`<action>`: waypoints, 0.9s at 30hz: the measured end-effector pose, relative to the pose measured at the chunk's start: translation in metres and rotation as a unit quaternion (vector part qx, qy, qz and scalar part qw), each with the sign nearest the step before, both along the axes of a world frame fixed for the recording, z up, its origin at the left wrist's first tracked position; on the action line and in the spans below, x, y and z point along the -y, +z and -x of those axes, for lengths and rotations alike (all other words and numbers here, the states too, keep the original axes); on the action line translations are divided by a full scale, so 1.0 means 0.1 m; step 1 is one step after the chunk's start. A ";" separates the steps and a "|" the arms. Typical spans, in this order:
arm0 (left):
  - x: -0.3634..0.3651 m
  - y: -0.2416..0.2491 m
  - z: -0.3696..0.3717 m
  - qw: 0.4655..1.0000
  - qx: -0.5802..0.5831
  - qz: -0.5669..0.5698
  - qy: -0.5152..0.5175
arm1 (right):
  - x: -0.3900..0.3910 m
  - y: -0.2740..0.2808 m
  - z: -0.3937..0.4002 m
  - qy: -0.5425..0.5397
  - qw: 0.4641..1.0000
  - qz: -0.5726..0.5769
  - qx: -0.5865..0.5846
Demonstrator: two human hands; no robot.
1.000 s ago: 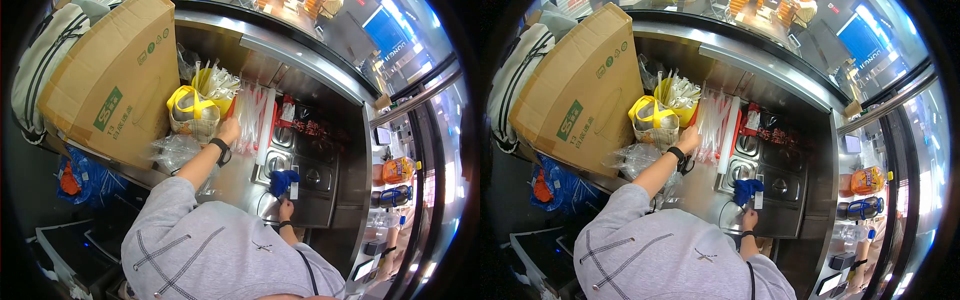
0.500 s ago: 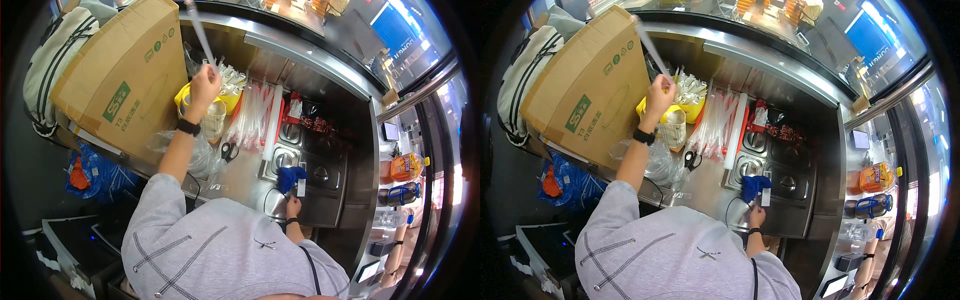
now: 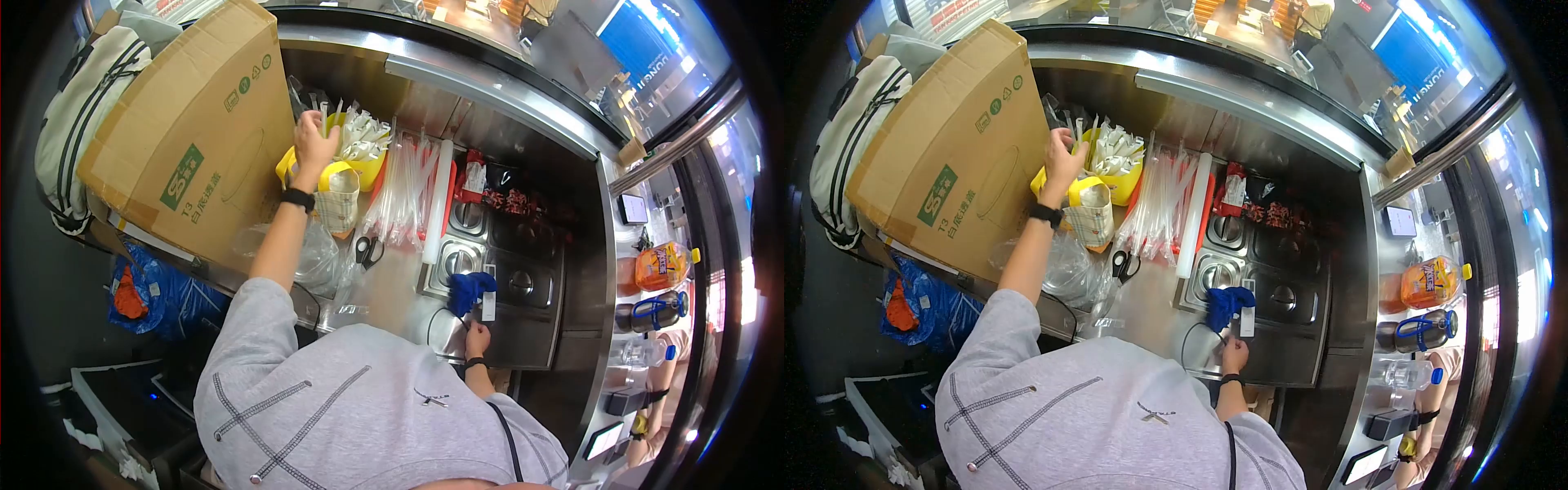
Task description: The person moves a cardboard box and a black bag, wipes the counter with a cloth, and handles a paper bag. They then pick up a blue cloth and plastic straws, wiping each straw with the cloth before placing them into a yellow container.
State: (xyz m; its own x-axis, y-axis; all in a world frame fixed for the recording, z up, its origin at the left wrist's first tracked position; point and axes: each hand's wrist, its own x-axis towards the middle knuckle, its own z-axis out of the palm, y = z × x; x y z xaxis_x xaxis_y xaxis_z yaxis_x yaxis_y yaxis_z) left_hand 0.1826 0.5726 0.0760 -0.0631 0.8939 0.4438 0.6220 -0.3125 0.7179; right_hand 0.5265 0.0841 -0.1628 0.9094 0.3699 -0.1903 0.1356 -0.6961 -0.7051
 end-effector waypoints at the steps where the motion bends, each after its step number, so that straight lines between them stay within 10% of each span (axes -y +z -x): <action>1: 0.13 0.02 -0.07 0.999 0.031 -0.002 -0.022 | 0.01 0.00 0.00 -0.005 1.000 0.006 0.002; 6: 0.67 -0.31 -0.45 0.922 -0.077 0.206 -0.318 | -0.10 0.27 0.14 -0.013 1.000 0.014 -0.010; 12: 1.00 -0.63 -0.93 0.917 -0.209 0.269 -0.210 | -0.07 0.24 0.11 -0.015 1.000 0.008 -0.011; 15: 0.91 -1.17 -1.08 0.940 -0.172 0.262 -0.136 | -0.06 0.13 0.07 -0.008 1.000 0.006 -0.006; 27: 0.88 -0.81 -0.87 0.951 -0.006 0.236 -0.201 | -0.08 0.25 0.06 -0.009 0.998 0.044 -0.034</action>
State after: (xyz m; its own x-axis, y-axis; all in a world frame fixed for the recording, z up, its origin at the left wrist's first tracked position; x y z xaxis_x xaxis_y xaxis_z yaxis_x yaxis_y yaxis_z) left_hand 0.2701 0.4850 -0.0050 0.3286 0.9444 -0.0135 0.5293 -0.1723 0.8308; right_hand 0.5202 0.0924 -0.1379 0.8995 0.3328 -0.2831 0.0765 -0.7579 -0.6479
